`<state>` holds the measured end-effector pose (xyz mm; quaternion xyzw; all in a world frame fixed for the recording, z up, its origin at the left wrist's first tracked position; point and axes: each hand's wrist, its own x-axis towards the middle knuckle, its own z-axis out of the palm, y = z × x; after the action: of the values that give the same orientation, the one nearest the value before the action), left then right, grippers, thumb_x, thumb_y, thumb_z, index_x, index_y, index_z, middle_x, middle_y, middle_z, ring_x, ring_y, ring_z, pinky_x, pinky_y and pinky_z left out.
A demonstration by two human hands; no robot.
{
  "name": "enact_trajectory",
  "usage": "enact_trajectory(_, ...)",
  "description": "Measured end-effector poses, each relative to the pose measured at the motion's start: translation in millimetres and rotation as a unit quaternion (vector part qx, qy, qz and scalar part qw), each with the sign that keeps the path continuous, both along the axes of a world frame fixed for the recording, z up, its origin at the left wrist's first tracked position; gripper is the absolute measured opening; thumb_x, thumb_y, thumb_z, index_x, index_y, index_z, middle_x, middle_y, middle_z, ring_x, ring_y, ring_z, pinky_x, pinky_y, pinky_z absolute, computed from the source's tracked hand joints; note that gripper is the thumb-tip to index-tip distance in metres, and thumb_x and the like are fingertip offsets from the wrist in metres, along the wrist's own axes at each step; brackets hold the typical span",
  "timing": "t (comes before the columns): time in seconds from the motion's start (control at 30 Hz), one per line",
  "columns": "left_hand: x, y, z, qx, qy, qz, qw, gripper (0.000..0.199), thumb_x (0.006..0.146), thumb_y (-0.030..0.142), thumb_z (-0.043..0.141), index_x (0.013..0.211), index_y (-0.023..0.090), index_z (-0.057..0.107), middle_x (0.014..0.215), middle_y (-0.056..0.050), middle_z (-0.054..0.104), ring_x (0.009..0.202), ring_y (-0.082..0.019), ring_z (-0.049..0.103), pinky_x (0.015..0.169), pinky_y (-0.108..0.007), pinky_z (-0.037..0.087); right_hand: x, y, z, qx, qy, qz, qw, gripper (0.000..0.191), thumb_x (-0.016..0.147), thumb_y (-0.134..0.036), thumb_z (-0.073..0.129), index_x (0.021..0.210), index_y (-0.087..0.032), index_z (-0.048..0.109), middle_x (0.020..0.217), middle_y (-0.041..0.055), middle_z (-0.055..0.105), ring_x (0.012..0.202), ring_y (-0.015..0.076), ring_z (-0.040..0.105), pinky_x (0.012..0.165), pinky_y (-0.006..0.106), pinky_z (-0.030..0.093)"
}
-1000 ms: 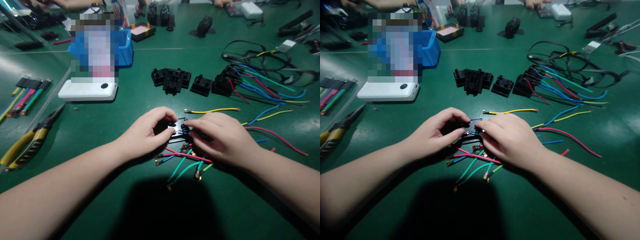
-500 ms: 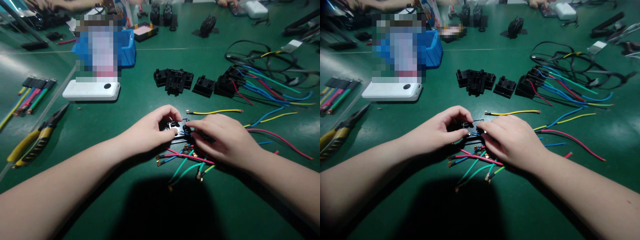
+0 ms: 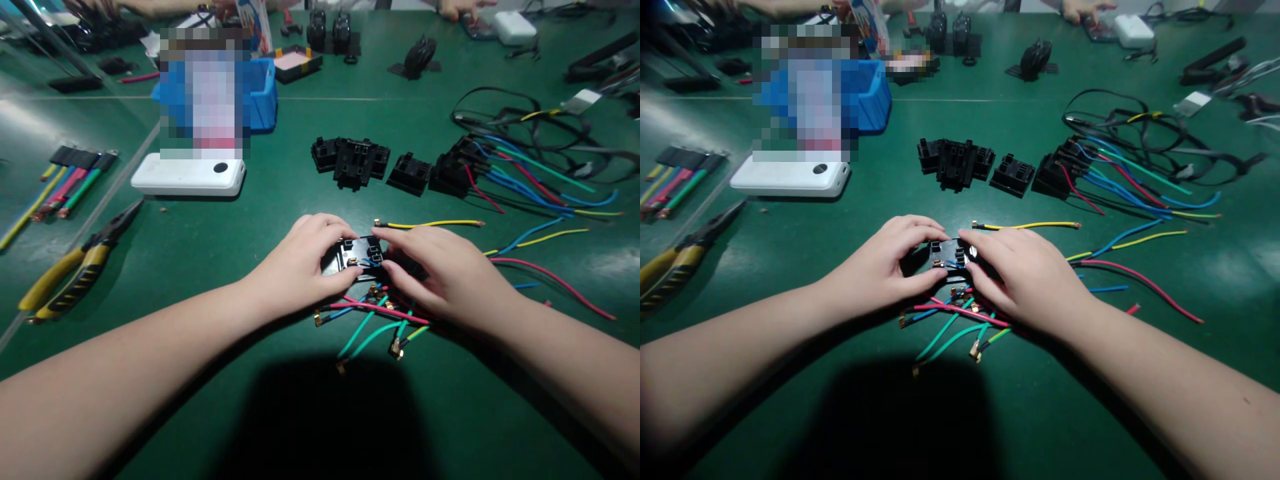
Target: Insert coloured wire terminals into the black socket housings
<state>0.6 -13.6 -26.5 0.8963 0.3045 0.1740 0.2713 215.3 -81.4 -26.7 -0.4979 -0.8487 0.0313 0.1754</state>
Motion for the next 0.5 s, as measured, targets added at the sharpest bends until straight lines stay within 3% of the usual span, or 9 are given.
enact_trajectory(0.27,-2.2,2.0,1.6,-0.039,-0.037,-0.022,0.998,0.036,0.079,0.019,0.059,0.114,0.021,0.054,0.112,-0.001,0.064,0.099,-0.015,0.059,0.088,-0.028,0.046,-0.7,0.0,0.6,-0.025,0.017,0.016,0.999,0.043,0.090,-0.030,0.050,0.130,-0.014,0.049,0.115,0.0117,0.063,0.098,0.0238,0.060,0.083,0.038,0.048)
enact_trajectory(0.5,-5.3,3.1,4.6,-0.085,-0.054,-0.042,0.994,0.040,0.078,0.022,0.059,0.117,0.020,0.050,0.113,-0.004,0.060,0.097,-0.017,0.058,0.085,-0.030,0.048,-1.6,0.1,0.3,-0.019,0.034,0.004,0.999,0.042,0.088,-0.030,0.053,0.128,-0.016,0.050,0.116,0.0130,0.060,0.101,0.0247,0.058,0.085,0.040,0.050)
